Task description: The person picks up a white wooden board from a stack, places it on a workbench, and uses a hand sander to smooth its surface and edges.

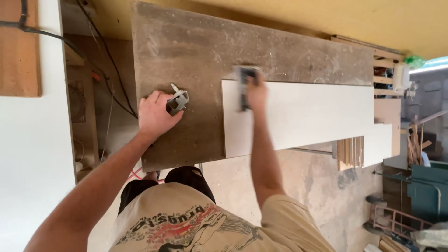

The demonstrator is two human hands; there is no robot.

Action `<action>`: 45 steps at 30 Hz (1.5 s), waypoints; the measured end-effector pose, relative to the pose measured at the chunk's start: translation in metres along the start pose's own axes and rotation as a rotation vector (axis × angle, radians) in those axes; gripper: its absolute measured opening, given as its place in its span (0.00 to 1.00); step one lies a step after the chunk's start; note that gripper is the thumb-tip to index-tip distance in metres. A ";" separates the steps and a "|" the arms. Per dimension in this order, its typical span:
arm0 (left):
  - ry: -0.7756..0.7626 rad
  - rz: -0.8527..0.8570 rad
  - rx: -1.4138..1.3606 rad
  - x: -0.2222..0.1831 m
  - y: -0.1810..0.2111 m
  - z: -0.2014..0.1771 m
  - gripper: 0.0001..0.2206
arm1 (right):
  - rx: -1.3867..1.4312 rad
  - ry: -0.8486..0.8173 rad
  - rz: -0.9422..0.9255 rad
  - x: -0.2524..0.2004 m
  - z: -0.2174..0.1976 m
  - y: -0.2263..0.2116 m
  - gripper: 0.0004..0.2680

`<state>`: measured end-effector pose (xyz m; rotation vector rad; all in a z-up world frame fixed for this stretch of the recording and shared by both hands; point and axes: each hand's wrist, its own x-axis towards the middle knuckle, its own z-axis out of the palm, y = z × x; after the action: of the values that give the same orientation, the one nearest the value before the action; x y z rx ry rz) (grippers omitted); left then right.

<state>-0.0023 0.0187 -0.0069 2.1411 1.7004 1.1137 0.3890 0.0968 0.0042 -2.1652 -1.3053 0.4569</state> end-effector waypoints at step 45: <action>0.058 0.123 -0.024 0.002 -0.007 -0.001 0.26 | -0.137 -0.165 -0.152 -0.139 0.006 -0.037 0.16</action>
<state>-0.0080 0.0226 -0.0085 2.2458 1.5893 1.2331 0.2950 -0.0109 0.0227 -2.1552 -1.6219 0.5070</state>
